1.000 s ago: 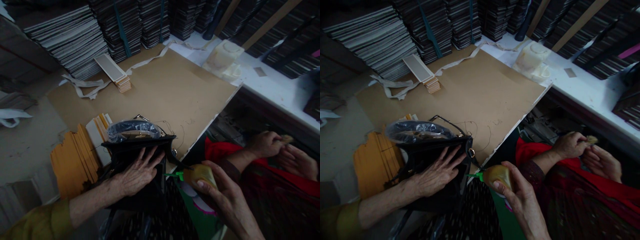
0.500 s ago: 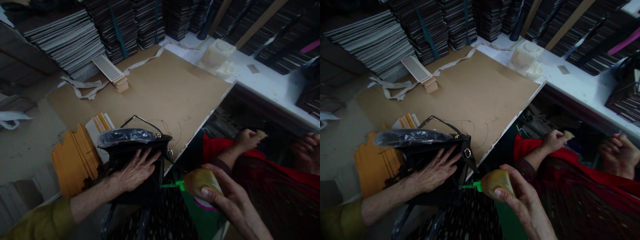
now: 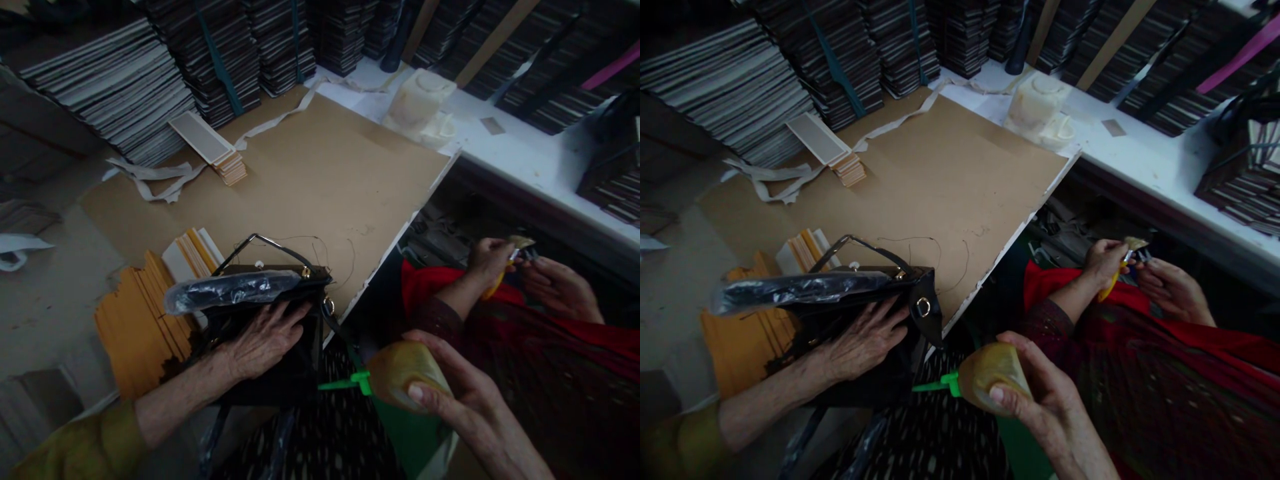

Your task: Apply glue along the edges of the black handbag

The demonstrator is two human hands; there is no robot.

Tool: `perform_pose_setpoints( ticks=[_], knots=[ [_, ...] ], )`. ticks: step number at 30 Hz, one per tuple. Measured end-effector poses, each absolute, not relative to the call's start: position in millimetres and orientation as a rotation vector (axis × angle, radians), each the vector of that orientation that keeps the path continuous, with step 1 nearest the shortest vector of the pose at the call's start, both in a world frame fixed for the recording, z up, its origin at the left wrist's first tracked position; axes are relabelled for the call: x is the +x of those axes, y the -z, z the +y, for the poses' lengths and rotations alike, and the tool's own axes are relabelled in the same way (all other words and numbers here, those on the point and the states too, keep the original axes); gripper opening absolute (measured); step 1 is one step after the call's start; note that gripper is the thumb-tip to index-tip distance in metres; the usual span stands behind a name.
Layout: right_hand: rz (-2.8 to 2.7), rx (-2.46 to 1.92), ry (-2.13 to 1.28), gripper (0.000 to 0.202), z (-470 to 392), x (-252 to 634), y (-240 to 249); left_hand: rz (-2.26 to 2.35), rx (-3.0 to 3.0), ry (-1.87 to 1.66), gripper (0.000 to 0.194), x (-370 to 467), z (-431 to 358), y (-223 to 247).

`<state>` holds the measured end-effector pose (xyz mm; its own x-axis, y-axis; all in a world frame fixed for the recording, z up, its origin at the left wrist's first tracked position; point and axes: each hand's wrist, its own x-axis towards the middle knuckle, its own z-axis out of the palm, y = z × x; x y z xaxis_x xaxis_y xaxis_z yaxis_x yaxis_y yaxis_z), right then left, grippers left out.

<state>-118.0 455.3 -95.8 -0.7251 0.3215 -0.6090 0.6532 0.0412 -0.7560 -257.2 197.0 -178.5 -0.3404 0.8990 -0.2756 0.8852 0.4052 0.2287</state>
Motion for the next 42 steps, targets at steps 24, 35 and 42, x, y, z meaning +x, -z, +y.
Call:
perform_pose_setpoints(
  ticks=[24,35,42],
  knots=[
    [2.006,1.067,1.841,0.065,451.9,-112.8,124.3,2.309,1.558,-0.123,0.045,-258.2,190.2,188.2],
    [2.041,1.082,1.793,0.058,454.3,-100.5,109.3,2.26,1.502,-0.061,0.047,-258.2,193.5,181.7],
    [2.031,1.125,1.786,0.062,452.6,-96.8,115.7,2.31,1.554,-0.105,0.039,-258.4,190.3,186.9]
  ],
)
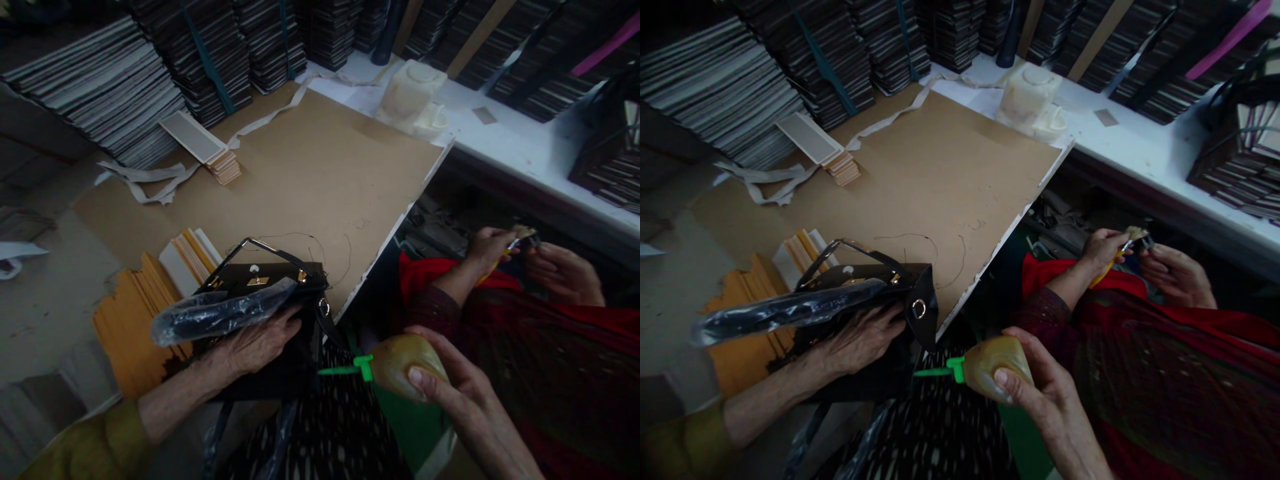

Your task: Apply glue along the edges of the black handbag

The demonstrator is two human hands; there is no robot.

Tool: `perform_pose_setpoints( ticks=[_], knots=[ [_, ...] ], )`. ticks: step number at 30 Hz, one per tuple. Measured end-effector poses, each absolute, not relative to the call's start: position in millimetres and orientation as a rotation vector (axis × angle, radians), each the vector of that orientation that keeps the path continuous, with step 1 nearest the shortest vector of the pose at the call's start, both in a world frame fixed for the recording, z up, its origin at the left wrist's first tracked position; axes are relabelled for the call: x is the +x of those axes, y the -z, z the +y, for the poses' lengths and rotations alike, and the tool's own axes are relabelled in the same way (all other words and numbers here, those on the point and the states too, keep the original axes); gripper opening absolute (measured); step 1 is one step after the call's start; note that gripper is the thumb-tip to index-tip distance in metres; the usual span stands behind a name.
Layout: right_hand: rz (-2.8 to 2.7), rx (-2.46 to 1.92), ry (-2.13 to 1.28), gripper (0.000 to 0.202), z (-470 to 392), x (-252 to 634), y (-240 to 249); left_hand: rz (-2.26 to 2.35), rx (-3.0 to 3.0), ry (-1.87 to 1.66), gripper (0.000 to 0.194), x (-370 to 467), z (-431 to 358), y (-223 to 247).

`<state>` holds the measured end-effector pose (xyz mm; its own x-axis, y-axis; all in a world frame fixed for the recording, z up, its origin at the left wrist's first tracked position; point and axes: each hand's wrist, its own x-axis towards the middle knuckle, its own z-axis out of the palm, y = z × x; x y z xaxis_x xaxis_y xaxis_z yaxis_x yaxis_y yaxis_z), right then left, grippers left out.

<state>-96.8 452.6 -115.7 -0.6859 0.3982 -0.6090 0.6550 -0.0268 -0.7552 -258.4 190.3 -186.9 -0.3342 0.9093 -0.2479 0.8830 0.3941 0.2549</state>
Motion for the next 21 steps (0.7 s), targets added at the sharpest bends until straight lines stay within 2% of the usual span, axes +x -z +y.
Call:
perform_pose_setpoints(
  ticks=[8,14,21],
  knots=[
    [1.857,1.15,1.801,0.069,451.1,-85.8,106.7,2.282,1.541,-0.135,0.042,-259.4,194.4,182.7],
    [1.959,1.182,1.765,0.066,446.8,-91.8,103.9,2.29,1.457,-0.139,0.035,-262.6,199.1,176.4],
    [1.912,1.126,1.732,0.07,451.2,-84.5,103.9,2.277,1.433,-0.233,0.035,-264.7,201.4,173.6]
  ],
)
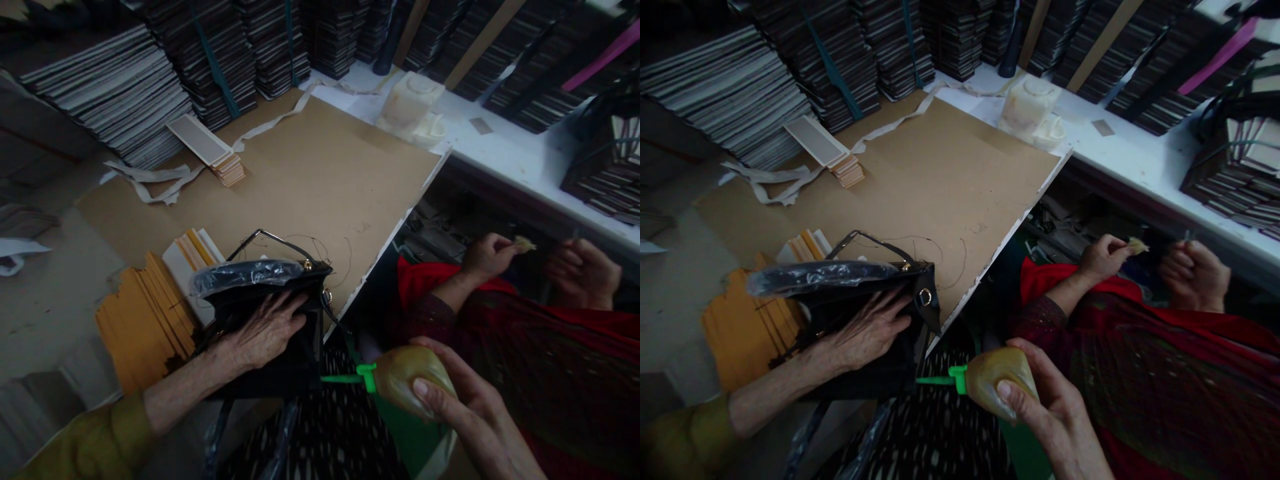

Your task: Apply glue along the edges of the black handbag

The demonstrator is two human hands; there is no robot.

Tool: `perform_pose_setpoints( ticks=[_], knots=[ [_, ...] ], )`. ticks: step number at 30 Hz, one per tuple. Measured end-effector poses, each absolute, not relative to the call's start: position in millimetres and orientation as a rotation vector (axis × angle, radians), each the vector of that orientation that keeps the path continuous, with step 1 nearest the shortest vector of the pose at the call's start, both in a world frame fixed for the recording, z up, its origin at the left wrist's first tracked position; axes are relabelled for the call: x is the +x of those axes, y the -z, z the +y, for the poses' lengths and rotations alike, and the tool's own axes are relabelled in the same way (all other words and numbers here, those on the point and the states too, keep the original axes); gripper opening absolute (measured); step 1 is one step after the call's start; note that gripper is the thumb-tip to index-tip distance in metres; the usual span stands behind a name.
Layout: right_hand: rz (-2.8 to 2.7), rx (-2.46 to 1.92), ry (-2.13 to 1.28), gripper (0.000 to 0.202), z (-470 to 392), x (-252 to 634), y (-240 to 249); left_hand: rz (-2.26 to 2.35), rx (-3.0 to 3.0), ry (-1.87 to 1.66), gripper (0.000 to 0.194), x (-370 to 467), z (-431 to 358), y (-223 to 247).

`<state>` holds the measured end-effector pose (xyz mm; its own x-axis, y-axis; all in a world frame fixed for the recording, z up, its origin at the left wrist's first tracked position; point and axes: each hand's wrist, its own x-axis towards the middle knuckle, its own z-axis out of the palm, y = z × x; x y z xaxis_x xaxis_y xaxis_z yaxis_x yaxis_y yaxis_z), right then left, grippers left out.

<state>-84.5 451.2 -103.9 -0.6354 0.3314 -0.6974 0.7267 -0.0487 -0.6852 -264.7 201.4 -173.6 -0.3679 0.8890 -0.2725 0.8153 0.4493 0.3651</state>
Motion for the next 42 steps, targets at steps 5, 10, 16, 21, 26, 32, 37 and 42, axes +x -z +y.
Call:
perform_pose_setpoints(
  ticks=[5,10,16,21,26,32,37,42],
  knots=[
    [1.901,1.217,1.709,0.073,443.5,-91.2,89.5,2.277,1.42,-0.225,0.033,-265.9,203.2,170.4],
    [1.906,1.25,1.735,0.069,432.2,-100.5,72.1,2.281,1.438,-0.223,0.034,-265.9,202.3,171.3],
    [1.878,1.213,1.716,0.072,439.5,-92.5,78.2,2.269,1.442,-0.235,0.033,-265.8,200.3,176.3],
    [2.05,1.214,1.694,0.068,439.3,-92.6,96.1,2.279,1.475,-0.309,0.032,-267.2,199.8,175.5],
    [2.196,1.214,1.684,0.068,431.5,-101.2,117.2,2.291,1.497,-0.328,0.03,-268.3,199.8,178.8],
    [2.335,1.15,1.529,0.06,425.0,-109.3,125.7,2.282,1.546,-0.321,0.025,-272.1,202.4,178.4],
    [2.592,1.003,1.373,0.049,422.6,-113.3,127.3,2.267,1.53,-0.321,0.024,-277.0,206.8,170.2],
    [2.976,0.665,1.172,0.038,421.3,-115.6,134.3,2.282,1.558,-0.348,0.022,-278.8,208.3,170.2]
  ],
)
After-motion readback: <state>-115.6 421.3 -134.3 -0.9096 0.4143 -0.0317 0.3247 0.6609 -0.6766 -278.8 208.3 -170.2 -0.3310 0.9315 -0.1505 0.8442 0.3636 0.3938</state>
